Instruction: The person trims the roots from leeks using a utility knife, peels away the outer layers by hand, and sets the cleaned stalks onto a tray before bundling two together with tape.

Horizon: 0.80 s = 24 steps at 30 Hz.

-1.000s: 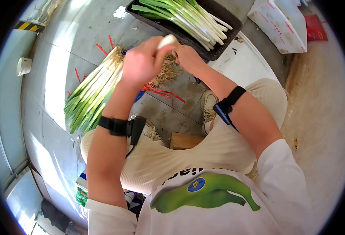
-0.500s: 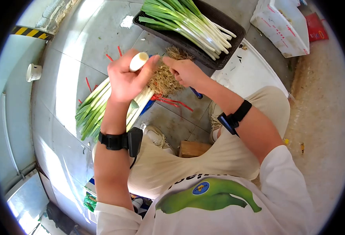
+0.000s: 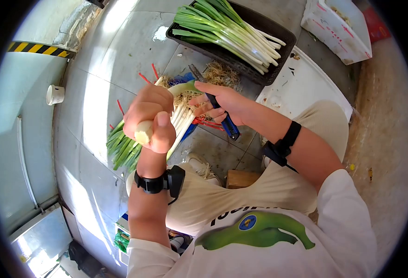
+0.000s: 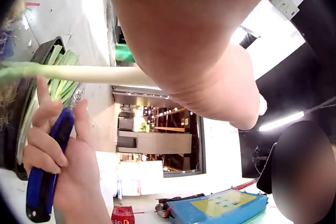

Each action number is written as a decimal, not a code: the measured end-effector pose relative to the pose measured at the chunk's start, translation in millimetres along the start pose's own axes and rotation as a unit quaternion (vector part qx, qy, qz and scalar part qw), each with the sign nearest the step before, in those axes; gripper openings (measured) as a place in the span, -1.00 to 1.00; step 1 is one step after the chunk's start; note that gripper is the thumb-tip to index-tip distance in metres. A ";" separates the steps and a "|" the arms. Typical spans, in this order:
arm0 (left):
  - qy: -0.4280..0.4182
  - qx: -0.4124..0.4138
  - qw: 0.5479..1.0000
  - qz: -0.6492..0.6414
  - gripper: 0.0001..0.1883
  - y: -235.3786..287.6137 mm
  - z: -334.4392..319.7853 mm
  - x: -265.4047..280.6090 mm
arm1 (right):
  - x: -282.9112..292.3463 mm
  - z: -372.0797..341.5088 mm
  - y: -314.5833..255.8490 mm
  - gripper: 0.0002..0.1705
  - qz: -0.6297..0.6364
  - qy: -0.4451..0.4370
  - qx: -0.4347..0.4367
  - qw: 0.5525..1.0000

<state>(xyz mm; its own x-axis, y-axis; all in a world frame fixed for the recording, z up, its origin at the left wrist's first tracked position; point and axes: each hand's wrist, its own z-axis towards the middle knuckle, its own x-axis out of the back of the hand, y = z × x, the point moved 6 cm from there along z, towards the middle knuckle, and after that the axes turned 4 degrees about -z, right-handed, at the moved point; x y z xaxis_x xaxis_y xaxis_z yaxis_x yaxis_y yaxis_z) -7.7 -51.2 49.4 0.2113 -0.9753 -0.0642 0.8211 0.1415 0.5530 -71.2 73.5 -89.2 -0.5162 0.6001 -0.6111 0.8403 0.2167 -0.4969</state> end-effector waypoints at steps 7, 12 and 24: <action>0.045 0.113 0.986 -0.115 -0.77 -2.3 0.5 2.4 | 4.2 11.9 12.6 -0.47 0.062 0.002 -0.022 0.998; 0.082 0.145 0.979 -0.121 -0.76 -0.4 2.4 -1.9 | 6.9 18.0 15.7 -0.53 0.102 -0.020 -0.020 0.994; 0.178 0.193 0.954 -0.146 -0.73 -18.9 1.4 18.1 | 2.4 13.8 24.0 -0.66 0.224 -0.027 -0.063 0.972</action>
<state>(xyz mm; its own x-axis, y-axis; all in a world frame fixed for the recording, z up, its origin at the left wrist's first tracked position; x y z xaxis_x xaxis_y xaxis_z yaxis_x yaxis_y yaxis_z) -20.1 -71.8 39.0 0.2254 -0.8349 -0.5021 0.6307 -0.2678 0.7284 -54.5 69.5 -111.1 -0.0982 0.6159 -0.7817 0.9947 0.0372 -0.0957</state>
